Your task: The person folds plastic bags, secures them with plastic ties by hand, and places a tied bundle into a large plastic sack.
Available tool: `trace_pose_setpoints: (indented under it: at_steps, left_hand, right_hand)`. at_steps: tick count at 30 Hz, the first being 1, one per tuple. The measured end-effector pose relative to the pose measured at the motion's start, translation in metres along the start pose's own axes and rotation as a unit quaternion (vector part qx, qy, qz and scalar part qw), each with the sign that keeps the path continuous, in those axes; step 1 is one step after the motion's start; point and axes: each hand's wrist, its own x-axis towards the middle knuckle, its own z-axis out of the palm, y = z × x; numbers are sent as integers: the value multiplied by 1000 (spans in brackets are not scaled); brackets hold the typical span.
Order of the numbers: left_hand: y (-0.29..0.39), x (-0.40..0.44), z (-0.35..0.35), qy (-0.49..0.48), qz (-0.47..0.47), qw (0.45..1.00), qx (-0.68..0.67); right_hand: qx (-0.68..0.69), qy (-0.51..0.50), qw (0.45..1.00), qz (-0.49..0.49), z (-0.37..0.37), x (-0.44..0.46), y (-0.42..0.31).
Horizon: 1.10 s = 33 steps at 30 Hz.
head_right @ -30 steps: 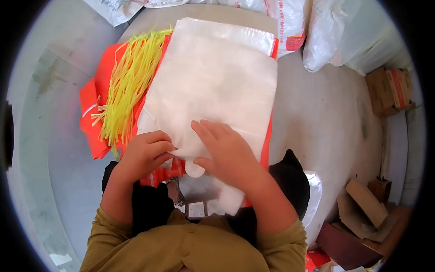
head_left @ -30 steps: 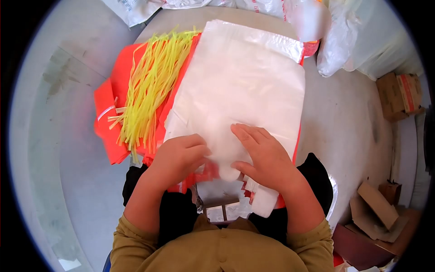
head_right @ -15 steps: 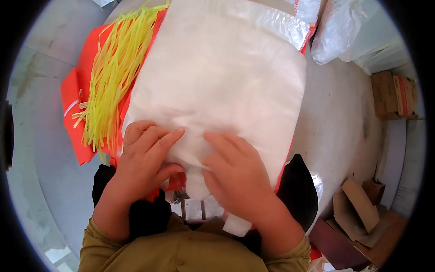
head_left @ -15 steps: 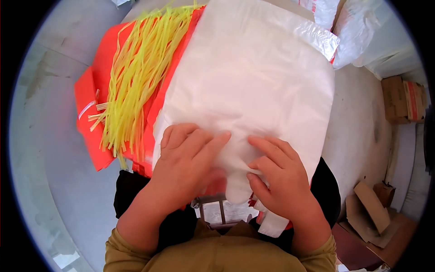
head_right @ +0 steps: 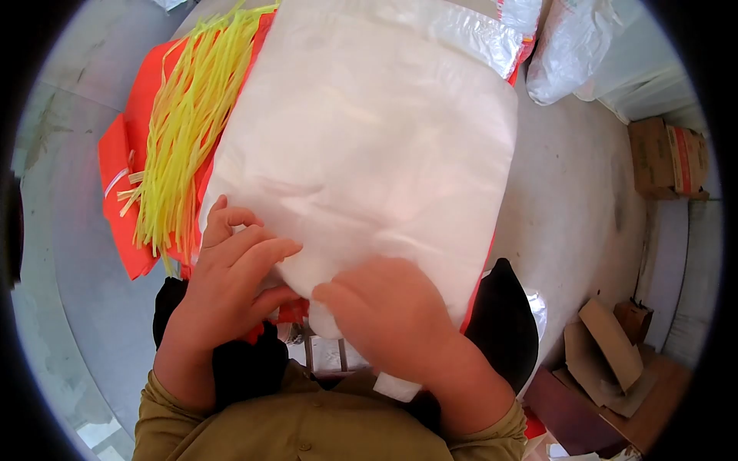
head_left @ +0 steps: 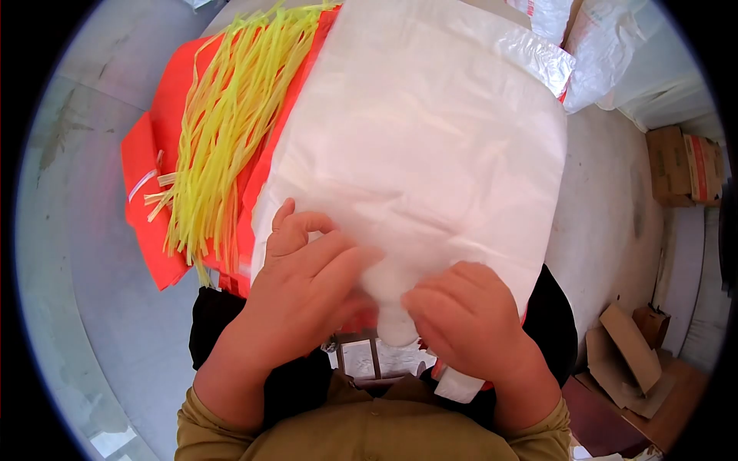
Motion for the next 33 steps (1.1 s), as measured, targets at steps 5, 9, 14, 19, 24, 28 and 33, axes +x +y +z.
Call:
trace_pose_setpoints:
  at_steps: [5,9,14,19,24,28,33]
  left_hand:
    - [-10,-10,-9,3,29,999,14]
    - [-23,-14,-9,8,50,999,20]
    - [-17,-5,-14,18,27,999,-15]
    - [-16,1,-8,43,21,999,13]
    - [-13,6,5,75,-3,996,46]
    - [-15,8,14,111,-5,989,92]
    - [-8,9,11,156,81,972,155]
  right_hand:
    - [22,8,995,-102,0,-2,-11]
    - [34,10,995,-90,-1,-2,-10]
    - [50,37,998,7,0,-2,-3]
    - [55,51,992,99,4,0,-5]
    - [-7,37,994,100,5,-1,-1]
    - [-52,29,991,116,7,-1,0]
    - [-64,24,990,120,6,-3,0]
